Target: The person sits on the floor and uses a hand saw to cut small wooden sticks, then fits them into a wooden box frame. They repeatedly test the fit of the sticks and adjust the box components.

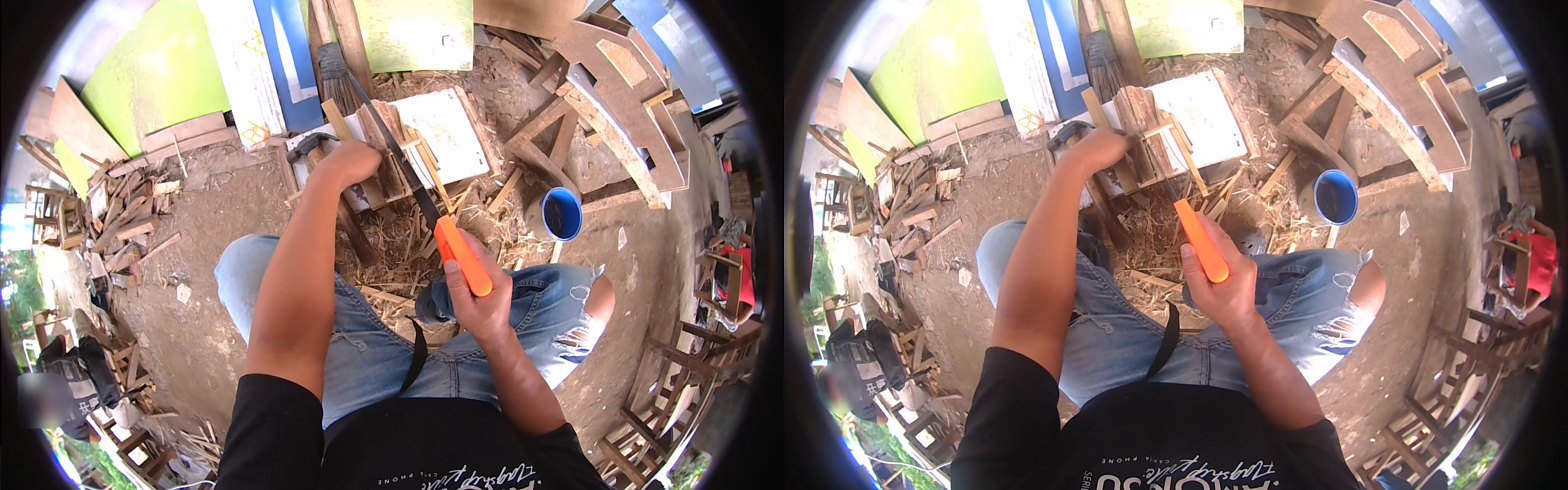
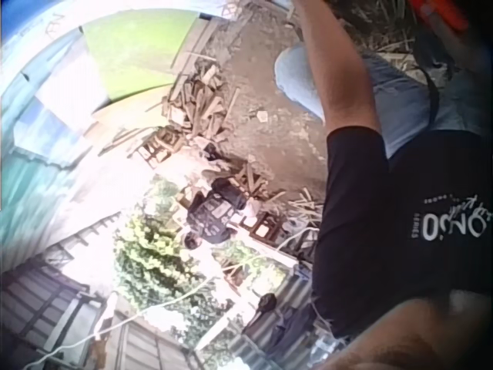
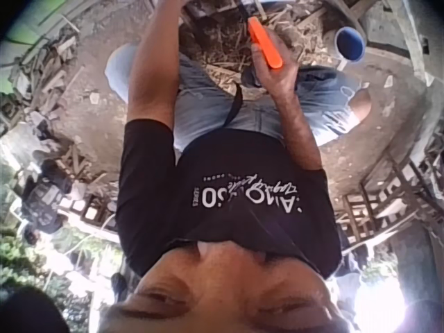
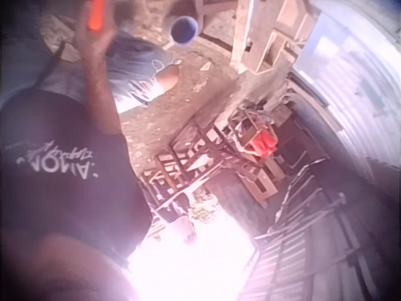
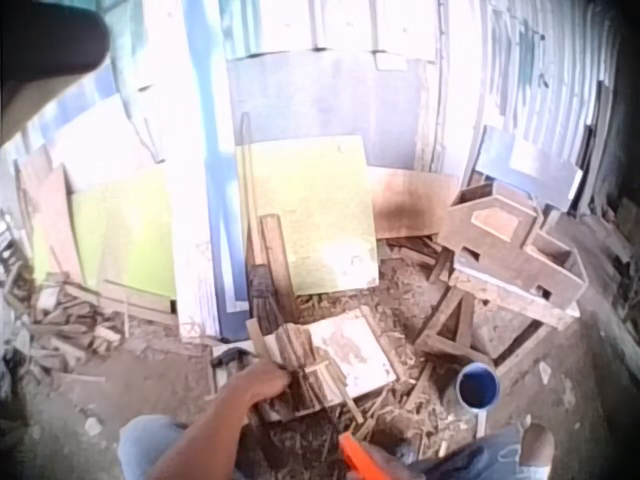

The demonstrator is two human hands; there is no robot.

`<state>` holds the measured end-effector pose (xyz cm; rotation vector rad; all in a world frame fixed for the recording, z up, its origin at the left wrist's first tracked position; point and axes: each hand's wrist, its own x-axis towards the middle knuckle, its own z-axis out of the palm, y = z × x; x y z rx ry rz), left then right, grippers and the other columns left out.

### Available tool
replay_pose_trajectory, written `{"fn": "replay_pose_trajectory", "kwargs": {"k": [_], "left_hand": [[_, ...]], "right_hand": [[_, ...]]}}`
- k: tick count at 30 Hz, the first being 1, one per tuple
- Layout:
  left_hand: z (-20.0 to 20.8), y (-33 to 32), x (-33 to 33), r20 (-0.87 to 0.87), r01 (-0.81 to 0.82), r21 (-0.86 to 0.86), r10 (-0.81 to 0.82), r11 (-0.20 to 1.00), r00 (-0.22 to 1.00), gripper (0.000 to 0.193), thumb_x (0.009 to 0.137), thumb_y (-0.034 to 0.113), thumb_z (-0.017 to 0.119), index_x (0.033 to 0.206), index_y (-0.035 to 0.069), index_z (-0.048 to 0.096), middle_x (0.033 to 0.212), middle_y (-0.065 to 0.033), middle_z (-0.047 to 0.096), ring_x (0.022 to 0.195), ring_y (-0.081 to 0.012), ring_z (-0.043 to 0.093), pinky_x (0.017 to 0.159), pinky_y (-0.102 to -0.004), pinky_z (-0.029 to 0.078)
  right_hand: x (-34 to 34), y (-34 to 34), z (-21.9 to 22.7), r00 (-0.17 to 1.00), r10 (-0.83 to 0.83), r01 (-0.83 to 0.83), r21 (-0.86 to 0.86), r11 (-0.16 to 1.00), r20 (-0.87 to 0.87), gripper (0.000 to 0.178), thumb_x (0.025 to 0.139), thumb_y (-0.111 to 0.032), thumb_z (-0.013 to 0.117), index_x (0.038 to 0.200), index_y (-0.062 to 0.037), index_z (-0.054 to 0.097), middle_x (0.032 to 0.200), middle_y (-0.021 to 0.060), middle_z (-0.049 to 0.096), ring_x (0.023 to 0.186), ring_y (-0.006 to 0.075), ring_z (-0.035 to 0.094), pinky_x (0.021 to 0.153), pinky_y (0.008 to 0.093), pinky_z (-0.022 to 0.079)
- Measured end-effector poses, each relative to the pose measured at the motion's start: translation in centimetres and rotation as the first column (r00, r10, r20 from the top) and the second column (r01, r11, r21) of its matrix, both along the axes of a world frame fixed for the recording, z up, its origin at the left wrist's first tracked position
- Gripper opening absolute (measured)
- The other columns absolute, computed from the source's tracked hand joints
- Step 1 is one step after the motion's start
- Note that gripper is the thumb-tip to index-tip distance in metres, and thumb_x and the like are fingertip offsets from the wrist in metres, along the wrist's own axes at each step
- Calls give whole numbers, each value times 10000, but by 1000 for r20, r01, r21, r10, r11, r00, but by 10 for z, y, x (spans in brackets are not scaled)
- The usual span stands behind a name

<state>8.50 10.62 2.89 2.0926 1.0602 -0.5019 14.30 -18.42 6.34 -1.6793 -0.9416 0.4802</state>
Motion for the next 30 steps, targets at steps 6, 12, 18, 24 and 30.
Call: {"fn": "replay_pose_trajectory", "kwargs": {"k": [6, 12, 18, 24, 30], "left_hand": [[2, -6, -1, 42, -121, 19, 120, 992, 992, 383, 900, 199, 461, 1125, -29, 671, 1249, -230, 627, 1147, -413, 578, 927, -449, 469], [-2, -8, -1, 71, -147, 13, 146, 989, 987, 370, 866, 199, 489, 1063, -46, 686, 1206, -252, 639, 1086, -428, 609, 897, -460, 488], [-1, -4, 4, 39, -119, 92, 116, 989, 992, 359, 836, 140, 447, 1001, -72, 686, 1118, -271, 658, 1041, -423, 626, 863, -452, 492], [-2, 5, 7, -37, -193, 3, 193, 981, 980, 354, 834, 125, 445, 1005, -74, 683, 1124, -254, 660, 1044, -366, 639, 850, -435, 483], [2, 0, 4, 42, -185, -12, 185, 983, 982, 413, 896, 237, 468, 1114, -48, 671, 1209, -250, 639, 1129, -375, 609, 927, -423, 468]], "right_hand": [[-2, 3, 3, 1000, 22, -22, -31, 999, 8, 429, 909, -105, 693, 1281, 71, 572, 1151, 218, 685, 1006, 221, 697, 870, 308, 537], [-3, -3, -2, 1000, 3, -3, -33, 999, -23, 429, 899, -93, 687, 1281, 66, 571, 1115, 210, 694, 955, 198, 702, 841, 303, 545], [-8, -62, 10, 998, 16, -10, -104, 995, 53, 421, 897, -94, 675, 1269, 77, 574, 1110, 211, 695, 959, 241, 713, 831, 321, 554], [4, -69, 18, 998, 23, -16, -123, 992, 52, 401, 888, -87, 677, 1243, 77, 591, 1095, 206, 698, 958, 273, 718, 827, 326, 556], [12, 2, 14, 1000, 13, -11, -70, 998, 15, 381, 899, -83, 667, 1251, 43, 597, 1062, 176, 703, 889, 201, 701, 789, 309, 544]]}}
